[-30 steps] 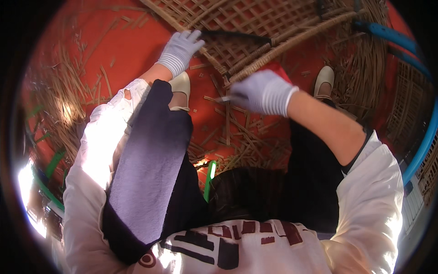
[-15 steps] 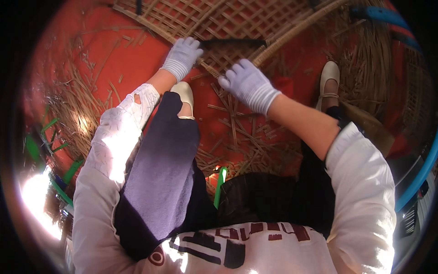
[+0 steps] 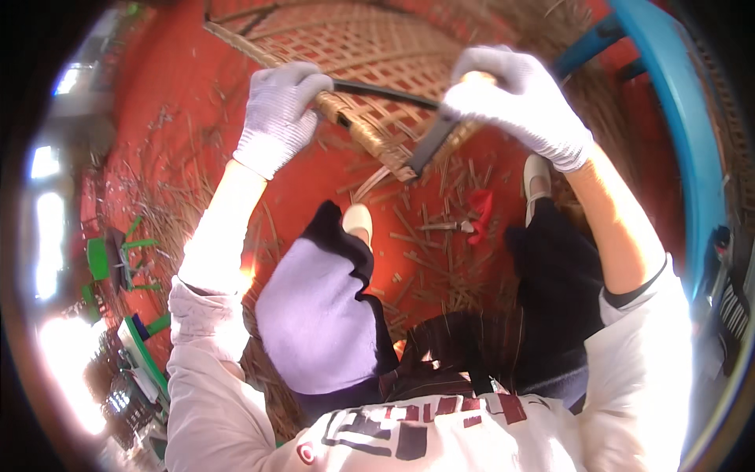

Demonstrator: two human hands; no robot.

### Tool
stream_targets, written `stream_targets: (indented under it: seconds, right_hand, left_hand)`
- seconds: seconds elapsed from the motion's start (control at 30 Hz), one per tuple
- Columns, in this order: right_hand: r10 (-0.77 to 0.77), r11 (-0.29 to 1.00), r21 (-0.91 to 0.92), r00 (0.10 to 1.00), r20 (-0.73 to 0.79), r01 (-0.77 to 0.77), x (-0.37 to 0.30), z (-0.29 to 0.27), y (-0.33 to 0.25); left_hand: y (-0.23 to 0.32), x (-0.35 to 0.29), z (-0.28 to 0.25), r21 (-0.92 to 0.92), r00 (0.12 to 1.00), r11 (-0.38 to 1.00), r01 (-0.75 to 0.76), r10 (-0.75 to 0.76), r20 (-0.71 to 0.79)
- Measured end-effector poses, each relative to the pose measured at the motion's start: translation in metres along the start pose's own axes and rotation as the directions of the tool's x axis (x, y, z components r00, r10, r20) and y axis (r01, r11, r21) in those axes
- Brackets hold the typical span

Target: The person is seen weaving and assembling a piece of bamboo furniture, likely a chair or stool, using hand tools and manual weaving techniques.

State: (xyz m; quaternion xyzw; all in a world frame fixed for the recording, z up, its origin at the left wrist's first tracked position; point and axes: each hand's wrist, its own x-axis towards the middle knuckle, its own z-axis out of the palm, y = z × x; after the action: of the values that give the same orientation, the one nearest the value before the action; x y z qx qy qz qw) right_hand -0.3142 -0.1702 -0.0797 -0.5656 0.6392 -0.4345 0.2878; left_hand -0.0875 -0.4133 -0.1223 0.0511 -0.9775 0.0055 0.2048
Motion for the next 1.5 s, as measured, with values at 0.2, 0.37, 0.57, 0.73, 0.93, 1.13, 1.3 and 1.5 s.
stream_targets:
  seconds: [0.2,0.37,0.57,0.73,0.93,1.13,1.3,1.5]
  right_hand:
    - [0.295,0.871,0.491,0.813,-0.501,-0.013,-0.077,-0.022,-0.014]
    - [0.357,0.683,0.692,0.721,-0.594,0.232,-0.128,-0.036,-0.006]
    - [0.371,0.702,0.684,0.719,-0.587,0.197,-0.168,-0.056,-0.004]
    - [0.158,0.908,0.395,0.759,-0.632,0.14,-0.197,-0.079,-0.028]
    - [-0.443,0.894,-0.367,0.616,-0.651,0.255,-0.231,-0.067,-0.108]
    - [-0.542,0.709,-0.684,0.754,-0.371,0.173,-0.212,-0.001,-0.135]
    - [-0.29,0.635,-0.764,0.882,-0.371,-0.113,-0.197,0.004,-0.126]
    - [-0.185,0.605,-0.783,0.931,-0.315,-0.145,-0.187,-0.002,-0.136]
  left_hand:
    - [0.08,0.065,-0.106,-0.004,0.971,0.972,-0.236,0.236,0.03]
    - [0.152,0.071,-0.137,-0.066,0.964,0.976,-0.208,0.216,0.157]
    - [0.226,0.063,-0.151,-0.221,0.969,0.972,-0.084,0.132,0.211]
    - [0.254,0.048,-0.136,-0.237,0.992,0.967,-0.094,0.112,0.063]
    - [0.259,0.034,-0.122,-0.077,0.993,0.994,-0.083,0.076,-0.088]
    - [0.252,0.045,-0.121,0.024,0.999,0.999,-0.034,0.034,0.0]
    - [0.248,0.053,-0.118,0.051,0.999,0.999,-0.018,0.016,0.045]
    - [0.246,0.06,-0.114,0.101,0.999,0.995,-0.003,-0.001,0.044]
